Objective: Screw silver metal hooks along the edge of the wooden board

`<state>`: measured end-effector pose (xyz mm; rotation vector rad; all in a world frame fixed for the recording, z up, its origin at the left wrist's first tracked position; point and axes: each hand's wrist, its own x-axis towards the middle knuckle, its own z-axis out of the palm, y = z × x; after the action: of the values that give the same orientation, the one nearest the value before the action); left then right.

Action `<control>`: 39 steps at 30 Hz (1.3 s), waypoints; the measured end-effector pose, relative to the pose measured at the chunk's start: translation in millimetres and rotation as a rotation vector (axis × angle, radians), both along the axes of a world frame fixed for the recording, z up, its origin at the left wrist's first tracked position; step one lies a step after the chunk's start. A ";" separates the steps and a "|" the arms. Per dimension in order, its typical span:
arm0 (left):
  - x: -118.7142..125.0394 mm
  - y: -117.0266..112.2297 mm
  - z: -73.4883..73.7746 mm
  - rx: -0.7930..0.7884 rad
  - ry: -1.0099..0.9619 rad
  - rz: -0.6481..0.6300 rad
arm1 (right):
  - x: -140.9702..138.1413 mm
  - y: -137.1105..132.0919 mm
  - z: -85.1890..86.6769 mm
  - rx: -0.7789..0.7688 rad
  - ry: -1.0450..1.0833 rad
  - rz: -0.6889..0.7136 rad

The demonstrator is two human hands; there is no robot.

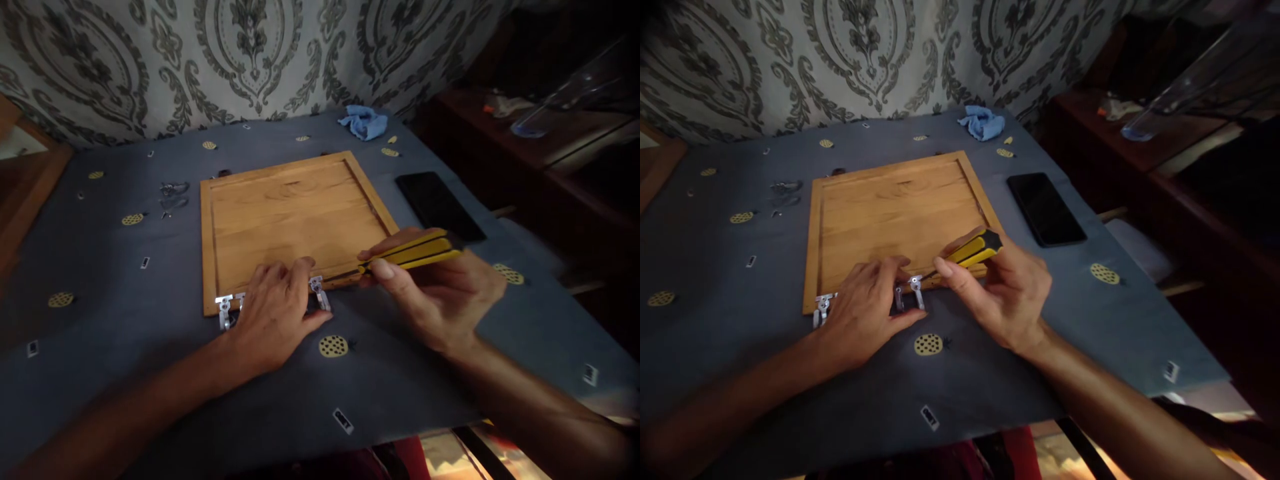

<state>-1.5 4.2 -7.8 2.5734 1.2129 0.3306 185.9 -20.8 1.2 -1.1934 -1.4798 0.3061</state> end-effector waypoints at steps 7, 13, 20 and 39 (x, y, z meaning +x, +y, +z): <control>0.7 0.3 -0.1 0.018 0.011 -0.006 | 0.5 -1.0 -1.9 -0.022 -0.058 0.058; 0.6 0.5 0.1 0.021 0.024 -0.008 | 0.9 -1.3 -4.4 -0.019 -0.047 0.089; 0.9 0.0 -0.2 0.034 0.020 -0.010 | -3.3 -0.7 -1.1 -0.023 -0.102 0.091; -0.5 0.1 -3.6 0.069 0.012 -0.020 | 4.2 3.5 8.6 -0.084 -0.075 0.385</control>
<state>-2.0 4.3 -11.4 2.6477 1.1987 0.3589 190.2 -17.3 9.8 -0.9878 -1.7756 0.5943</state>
